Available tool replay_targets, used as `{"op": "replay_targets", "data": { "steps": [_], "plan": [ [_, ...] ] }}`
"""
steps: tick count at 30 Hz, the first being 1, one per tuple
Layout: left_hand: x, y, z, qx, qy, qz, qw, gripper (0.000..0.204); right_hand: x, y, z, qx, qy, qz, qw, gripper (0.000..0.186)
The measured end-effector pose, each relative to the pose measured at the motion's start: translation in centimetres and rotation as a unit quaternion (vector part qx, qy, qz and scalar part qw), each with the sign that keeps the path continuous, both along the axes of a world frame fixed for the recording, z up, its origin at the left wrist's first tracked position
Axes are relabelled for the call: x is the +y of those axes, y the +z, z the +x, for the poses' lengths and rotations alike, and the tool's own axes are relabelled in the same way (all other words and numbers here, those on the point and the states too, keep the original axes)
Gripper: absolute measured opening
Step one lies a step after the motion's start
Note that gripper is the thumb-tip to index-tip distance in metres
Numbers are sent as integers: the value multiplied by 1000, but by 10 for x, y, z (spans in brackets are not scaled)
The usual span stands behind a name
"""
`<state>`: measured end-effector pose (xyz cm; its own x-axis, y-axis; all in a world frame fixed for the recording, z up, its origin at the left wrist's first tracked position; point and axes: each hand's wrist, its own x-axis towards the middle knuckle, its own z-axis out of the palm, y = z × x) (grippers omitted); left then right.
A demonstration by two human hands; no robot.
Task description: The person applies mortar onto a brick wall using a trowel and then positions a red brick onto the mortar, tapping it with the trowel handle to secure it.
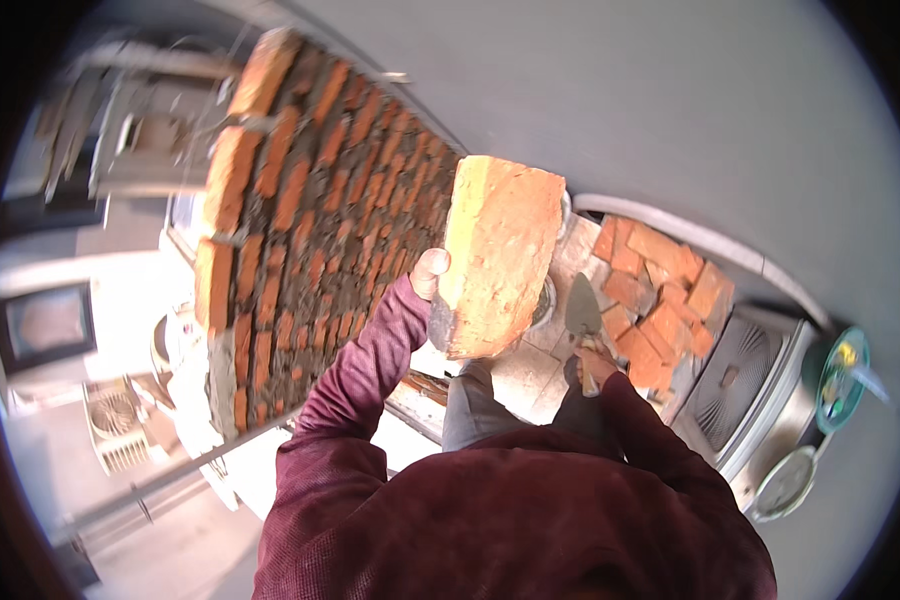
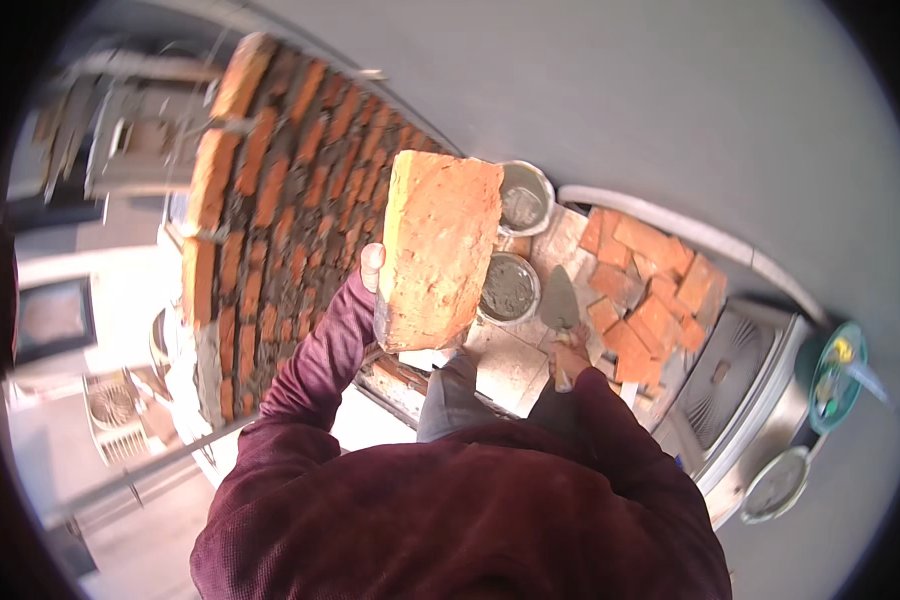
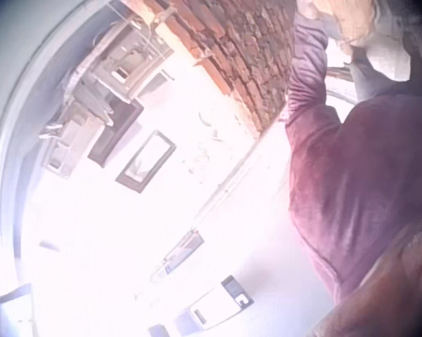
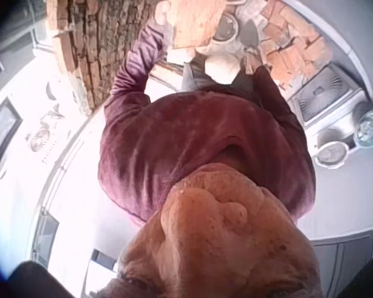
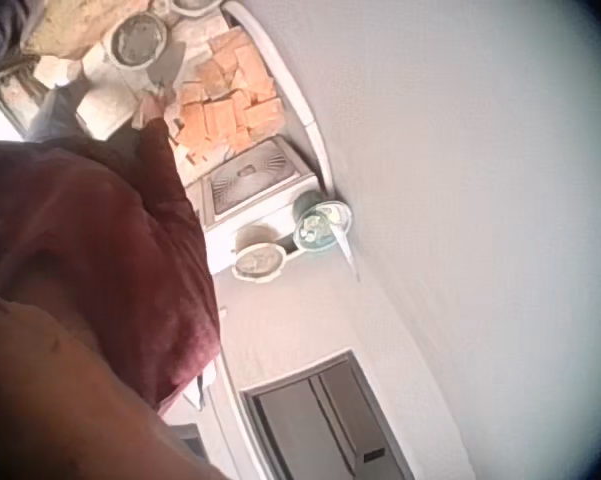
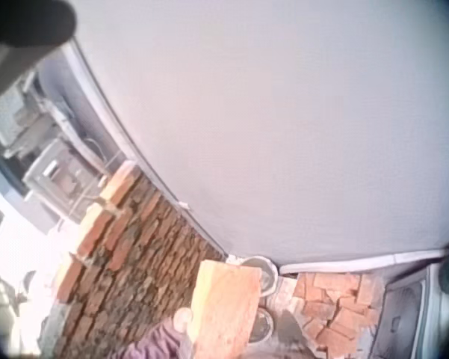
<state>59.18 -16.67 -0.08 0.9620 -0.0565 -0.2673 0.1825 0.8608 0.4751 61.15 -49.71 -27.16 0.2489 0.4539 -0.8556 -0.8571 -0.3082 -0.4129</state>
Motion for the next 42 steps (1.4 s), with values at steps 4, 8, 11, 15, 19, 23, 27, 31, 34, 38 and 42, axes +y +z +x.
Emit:
{"op": "replay_targets", "data": {
  "steps": [4, 8, 11, 15, 19, 23, 27, 31, 34, 38, 42],
  "plan": [
    [29, 123, -85, -31, 156, 264, 951, 85, 32, 106, 54, -87, 23, 56, 994, 16],
    [11, 105, -176, -82, 305, 48, 948, 75, 133, 263, 0, -29, 90, 271, 958, 26],
    [16, 96, -200, -159, 437, 82, 881, 79, 193, 304, -51, 145, 103, 467, 866, 41],
    [51, 112, -250, -172, 440, 237, 849, 116, 247, 365, -111, 116, 122, 398, 902, 62],
    [88, 146, -287, -192, 403, 400, 801, 152, 287, 368, -152, 69, 66, 380, 920, 60],
    [114, 173, -316, -184, 342, 503, 772, 157, 313, 371, -168, 46, 47, 458, 887, 58],
    [117, 187, -325, -159, 457, 618, 619, 162, 330, 395, -163, -5, 52, 483, 874, 60],
    [98, 253, -372, -17, 351, 899, 260, 121, 328, 392, -145, -92, 54, 437, 893, 65],
    [87, 253, -338, 4, 156, 963, 220, 95, 323, 392, -144, -76, 65, 427, 899, 65],
    [86, 250, -332, 112, 22, 980, 161, 101, 328, 385, -147, -95, 109, 432, 890, 64],
    [96, 257, -340, 163, -86, 962, 201, 105, 343, 413, -151, -183, 186, 460, 849, 50]
  ]
}}
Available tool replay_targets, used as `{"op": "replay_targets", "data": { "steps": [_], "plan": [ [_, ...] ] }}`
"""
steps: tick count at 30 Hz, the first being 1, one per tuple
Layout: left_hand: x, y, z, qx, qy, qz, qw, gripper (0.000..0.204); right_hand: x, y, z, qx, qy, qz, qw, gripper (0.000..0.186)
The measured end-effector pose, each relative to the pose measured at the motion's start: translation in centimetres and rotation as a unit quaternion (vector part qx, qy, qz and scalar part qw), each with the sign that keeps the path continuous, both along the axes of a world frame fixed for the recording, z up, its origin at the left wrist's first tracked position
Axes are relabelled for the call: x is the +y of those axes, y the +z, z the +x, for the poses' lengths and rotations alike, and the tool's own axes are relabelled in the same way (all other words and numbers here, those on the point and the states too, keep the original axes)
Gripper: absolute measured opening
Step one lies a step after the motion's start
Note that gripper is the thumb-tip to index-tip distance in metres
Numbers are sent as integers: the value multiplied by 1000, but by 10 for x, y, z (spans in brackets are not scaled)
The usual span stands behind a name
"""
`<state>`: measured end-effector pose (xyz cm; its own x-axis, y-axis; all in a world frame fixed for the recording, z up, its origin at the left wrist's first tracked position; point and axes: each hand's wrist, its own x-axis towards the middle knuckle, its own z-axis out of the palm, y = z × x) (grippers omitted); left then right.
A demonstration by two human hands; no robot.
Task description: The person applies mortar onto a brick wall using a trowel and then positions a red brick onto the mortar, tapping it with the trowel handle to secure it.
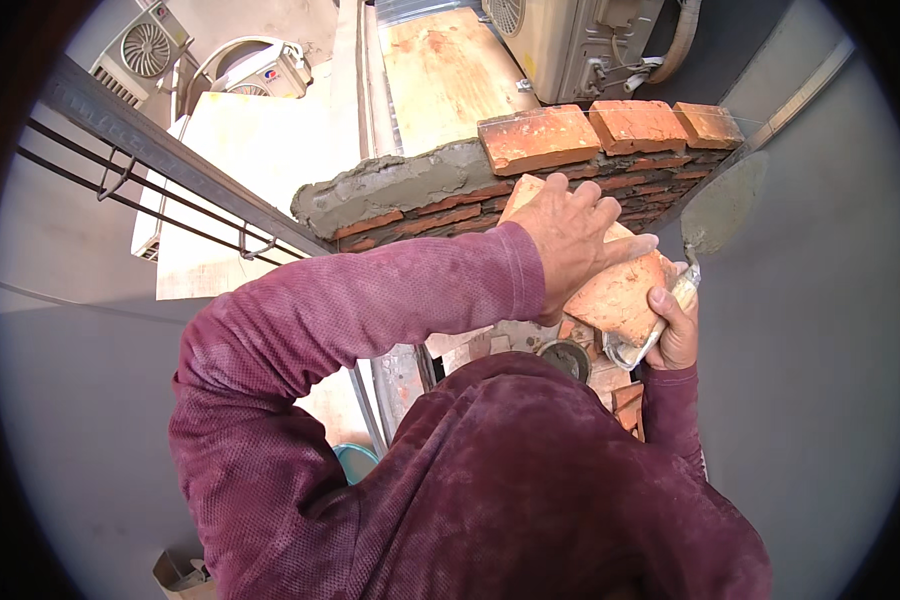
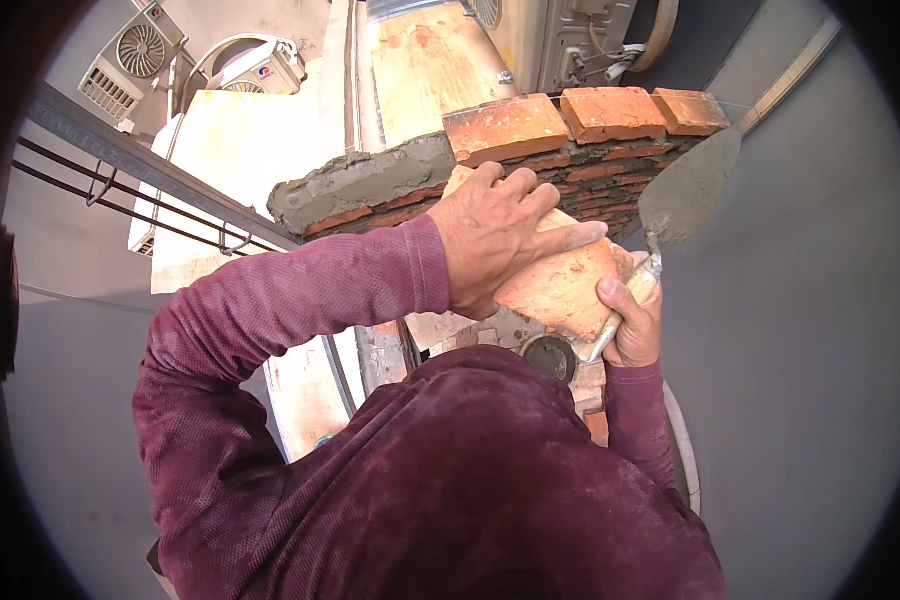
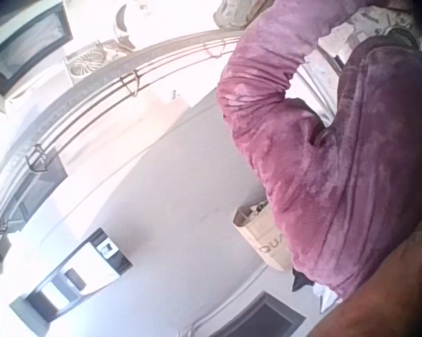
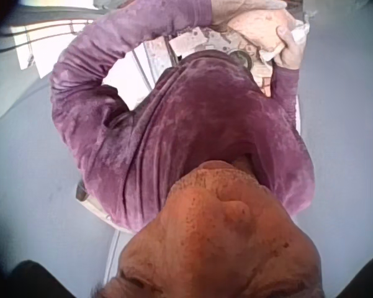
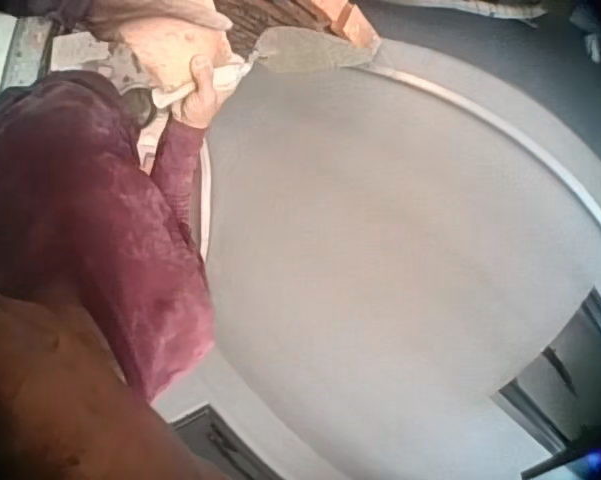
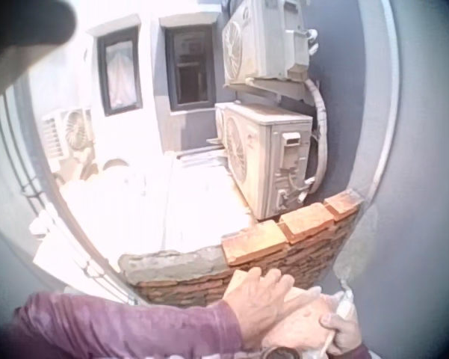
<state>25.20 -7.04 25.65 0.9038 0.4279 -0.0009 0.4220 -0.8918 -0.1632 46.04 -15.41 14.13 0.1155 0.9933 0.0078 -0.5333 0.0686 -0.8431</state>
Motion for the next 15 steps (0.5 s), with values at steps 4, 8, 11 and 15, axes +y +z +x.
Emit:
{"op": "replay_targets", "data": {
  "steps": [4, 8, 11, 15],
  "plan": [
    [22, 16, -24, -95, 19, -39, 995, 114, 38, 32, -5, -15, 17, 22, 1000, 42],
    [69, 66, -85, -146, 153, -36, 977, 118, 64, 72, -18, 7, 22, 58, 998, 48],
    [129, 81, -120, -168, 200, -81, 962, 97, 60, 51, 28, -34, 48, 91, 994, 33],
    [179, 42, -147, -94, 336, -121, 929, 93, 38, 7, 51, 93, 15, 49, 994, 25]
  ]
}}
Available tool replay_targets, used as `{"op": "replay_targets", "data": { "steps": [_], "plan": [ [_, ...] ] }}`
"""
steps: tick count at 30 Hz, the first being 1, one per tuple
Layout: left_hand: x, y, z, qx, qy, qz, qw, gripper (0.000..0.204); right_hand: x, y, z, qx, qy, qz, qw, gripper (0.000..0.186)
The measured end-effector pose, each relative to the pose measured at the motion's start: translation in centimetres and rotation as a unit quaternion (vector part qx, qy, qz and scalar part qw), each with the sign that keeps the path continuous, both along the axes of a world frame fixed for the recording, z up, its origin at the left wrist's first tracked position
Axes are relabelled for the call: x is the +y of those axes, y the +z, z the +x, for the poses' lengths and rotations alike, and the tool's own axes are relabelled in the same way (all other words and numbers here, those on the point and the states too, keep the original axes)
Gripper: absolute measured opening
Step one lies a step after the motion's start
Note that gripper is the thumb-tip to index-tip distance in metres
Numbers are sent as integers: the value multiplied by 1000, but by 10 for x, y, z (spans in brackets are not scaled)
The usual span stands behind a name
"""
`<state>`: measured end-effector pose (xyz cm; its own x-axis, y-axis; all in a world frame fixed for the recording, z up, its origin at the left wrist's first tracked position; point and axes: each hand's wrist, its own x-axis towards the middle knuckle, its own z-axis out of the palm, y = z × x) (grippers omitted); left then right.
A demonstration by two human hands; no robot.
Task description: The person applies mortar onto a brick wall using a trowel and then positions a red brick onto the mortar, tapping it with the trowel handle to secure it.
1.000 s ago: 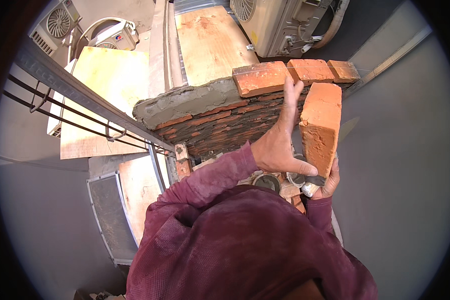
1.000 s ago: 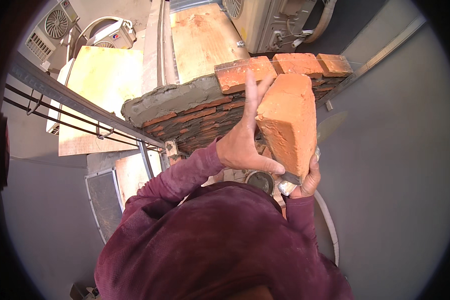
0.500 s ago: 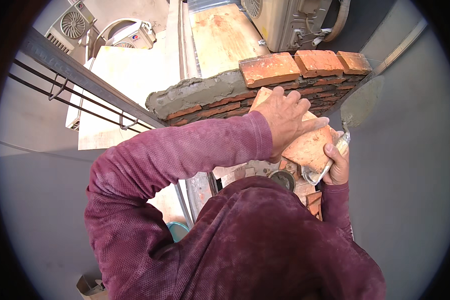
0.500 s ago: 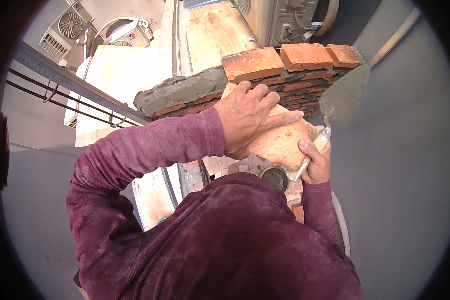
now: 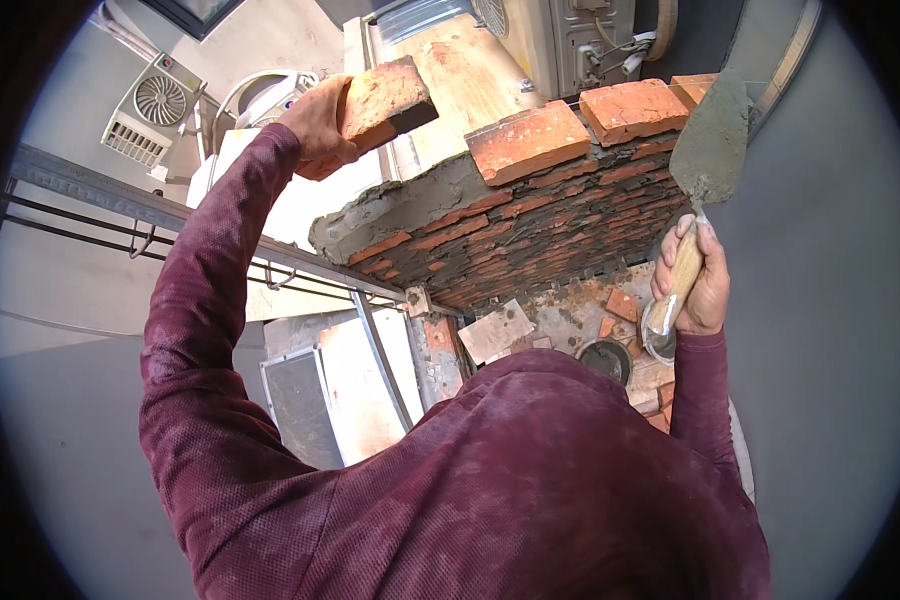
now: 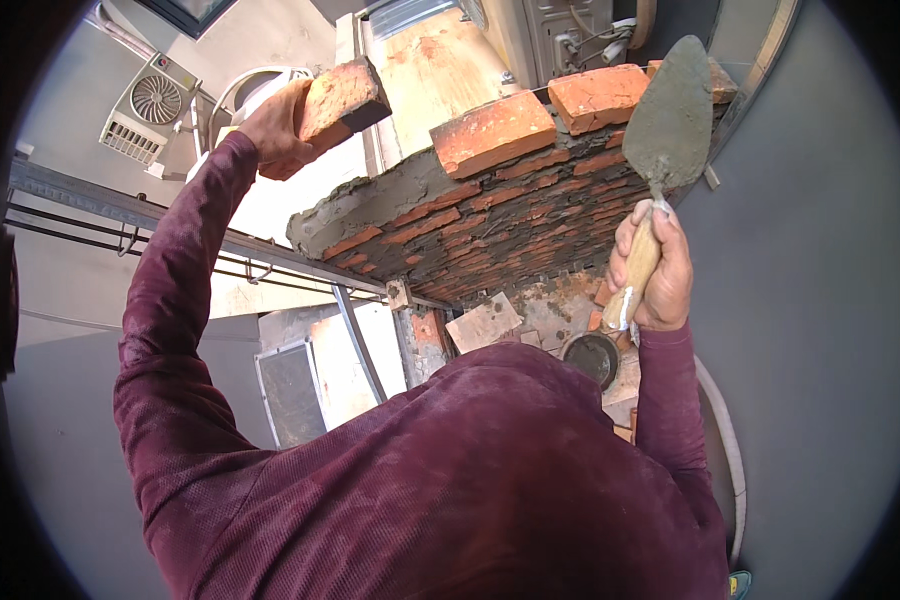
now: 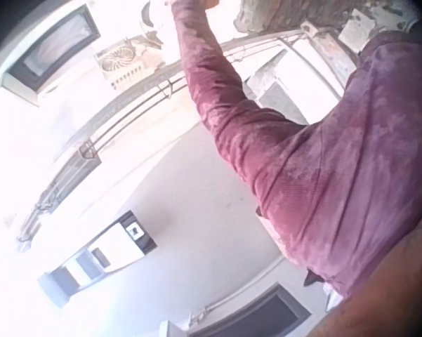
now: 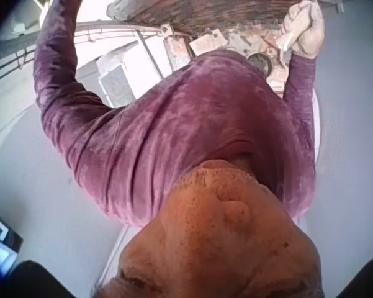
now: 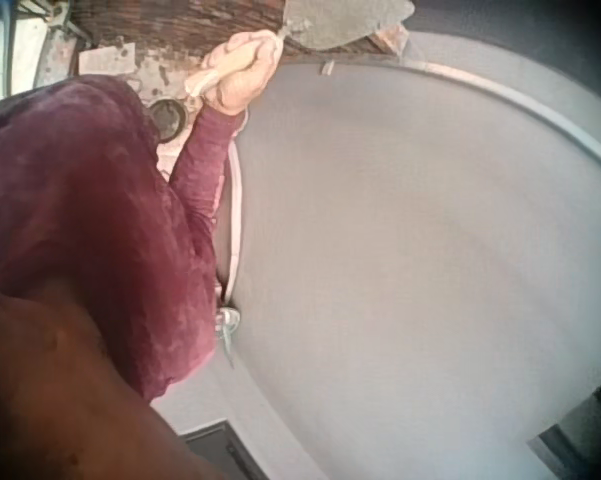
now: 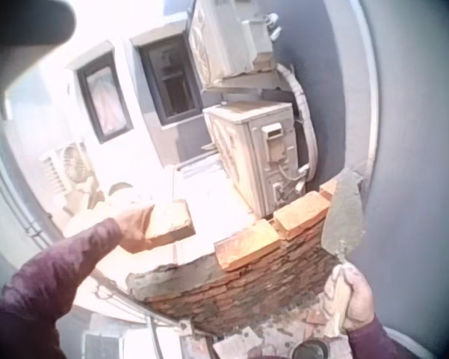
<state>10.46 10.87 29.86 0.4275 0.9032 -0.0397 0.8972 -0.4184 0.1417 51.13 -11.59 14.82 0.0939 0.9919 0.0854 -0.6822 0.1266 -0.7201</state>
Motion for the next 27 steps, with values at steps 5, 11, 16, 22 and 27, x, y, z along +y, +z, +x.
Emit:
{"op": "replay_targets", "data": {
  "steps": [5, 11, 16, 22, 27],
  "plan": [
    [21, -56, -7, 80, 48, -98, 991, 98, -25, -43, 27, 2, -78, -103, 992, 24],
    [25, -85, -23, 106, -4, -136, 985, 111, -30, -62, 46, -58, -122, -174, 975, 22],
    [16, -101, -23, 74, 7, -149, 986, 116, -16, -63, 39, -49, -97, -157, 982, 24],
    [12, -115, -17, 96, 19, -176, 979, 119, 14, -41, 18, -90, -102, -85, 987, 27],
    [21, -120, -17, 116, 0, -172, 978, 120, 34, -13, 10, -111, -108, -21, 988, 31]
  ]
}}
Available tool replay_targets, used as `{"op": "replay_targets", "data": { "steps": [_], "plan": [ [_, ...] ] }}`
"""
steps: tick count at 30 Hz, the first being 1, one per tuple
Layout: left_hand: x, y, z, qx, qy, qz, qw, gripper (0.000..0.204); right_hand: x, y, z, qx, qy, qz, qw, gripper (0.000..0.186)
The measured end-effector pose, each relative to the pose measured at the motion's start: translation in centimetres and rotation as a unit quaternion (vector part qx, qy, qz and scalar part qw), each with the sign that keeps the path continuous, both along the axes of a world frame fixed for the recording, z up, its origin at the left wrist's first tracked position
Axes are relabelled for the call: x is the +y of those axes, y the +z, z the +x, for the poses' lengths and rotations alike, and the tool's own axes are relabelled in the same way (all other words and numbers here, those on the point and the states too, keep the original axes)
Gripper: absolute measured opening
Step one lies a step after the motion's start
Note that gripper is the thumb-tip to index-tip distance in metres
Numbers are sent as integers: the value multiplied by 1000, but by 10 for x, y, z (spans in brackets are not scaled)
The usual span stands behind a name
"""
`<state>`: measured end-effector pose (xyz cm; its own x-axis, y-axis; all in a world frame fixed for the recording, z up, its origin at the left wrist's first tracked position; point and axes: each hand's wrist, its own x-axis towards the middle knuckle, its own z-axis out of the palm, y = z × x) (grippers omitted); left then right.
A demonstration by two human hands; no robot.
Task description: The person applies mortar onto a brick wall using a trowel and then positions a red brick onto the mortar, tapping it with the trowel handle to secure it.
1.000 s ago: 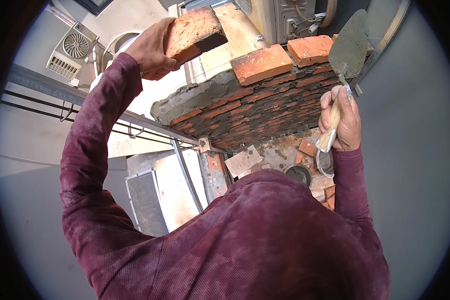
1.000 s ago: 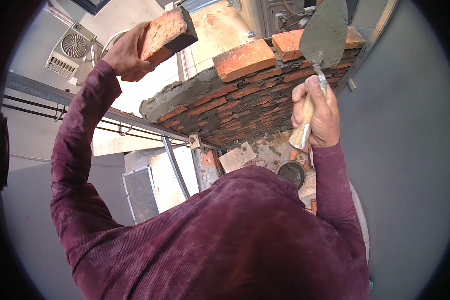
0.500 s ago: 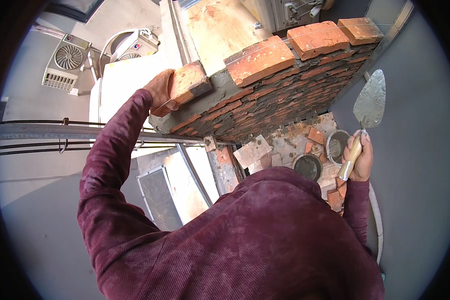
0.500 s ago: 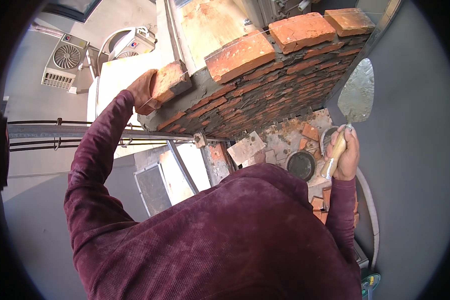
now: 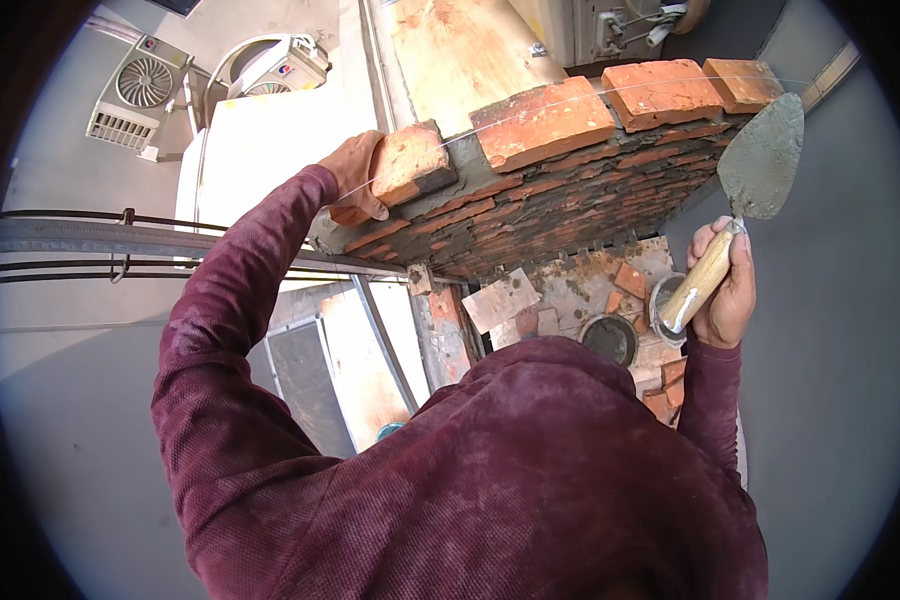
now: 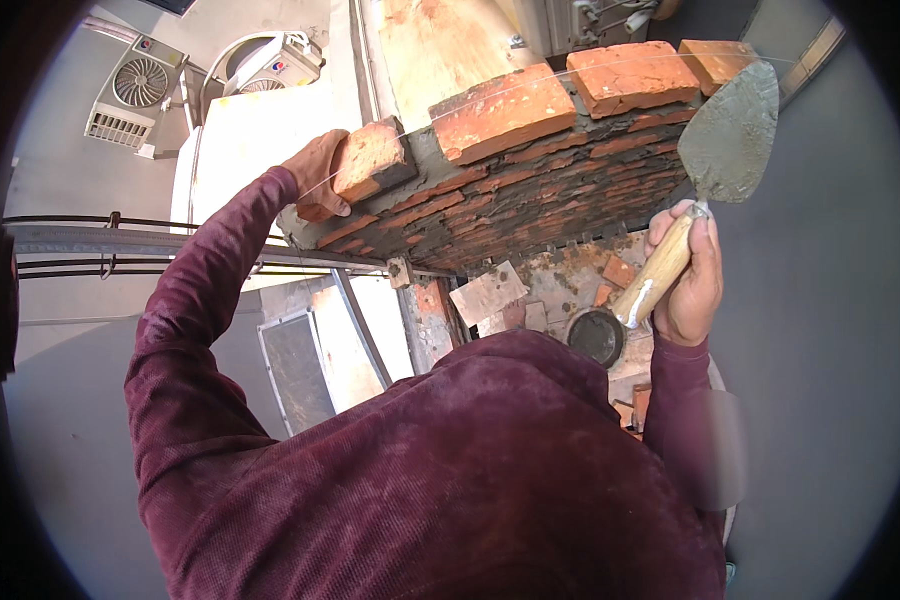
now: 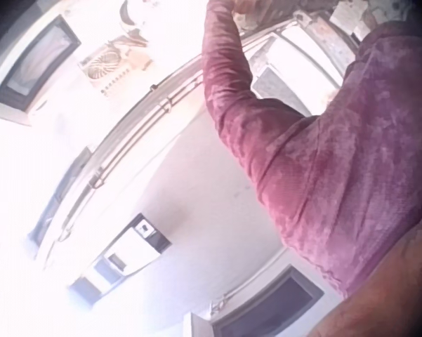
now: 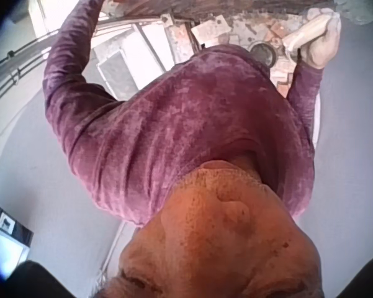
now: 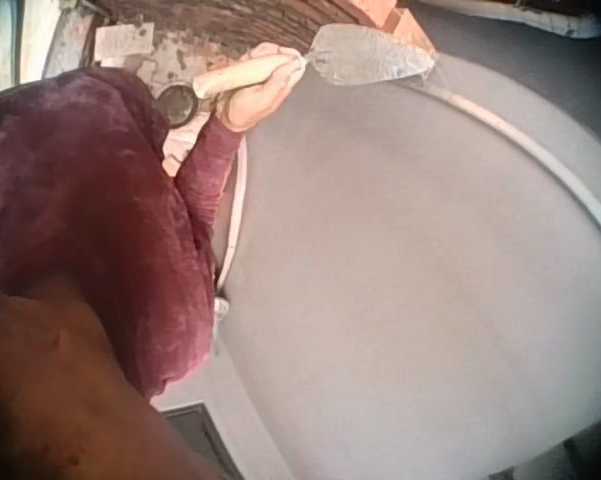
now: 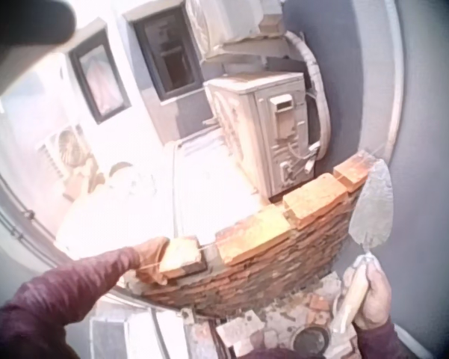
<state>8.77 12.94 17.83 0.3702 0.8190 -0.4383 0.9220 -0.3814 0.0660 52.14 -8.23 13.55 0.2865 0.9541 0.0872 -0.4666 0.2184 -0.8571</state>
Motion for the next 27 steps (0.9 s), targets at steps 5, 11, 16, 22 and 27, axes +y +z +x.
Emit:
{"op": "replay_targets", "data": {
  "steps": [5, 11, 16, 22, 27],
  "plan": [
    [7, -9, -5, -13, -54, 14, 998, 125, 22, 24, -10, -13, 17, 55, 998, 32],
    [11, -22, -10, -32, -73, 30, 996, 118, 66, 56, -38, -49, 73, 107, 990, 35],
    [11, -21, -4, -30, -56, 6, 998, 133, 104, 75, -70, -75, 103, 150, 981, 35],
    [32, -15, -27, -118, -13, -107, 987, 113, 157, 98, -135, -175, 163, 222, 945, 32],
    [22, 31, -52, 146, 39, -35, 988, 61, 193, 105, -202, -335, 264, 240, 872, 34]
  ]
}}
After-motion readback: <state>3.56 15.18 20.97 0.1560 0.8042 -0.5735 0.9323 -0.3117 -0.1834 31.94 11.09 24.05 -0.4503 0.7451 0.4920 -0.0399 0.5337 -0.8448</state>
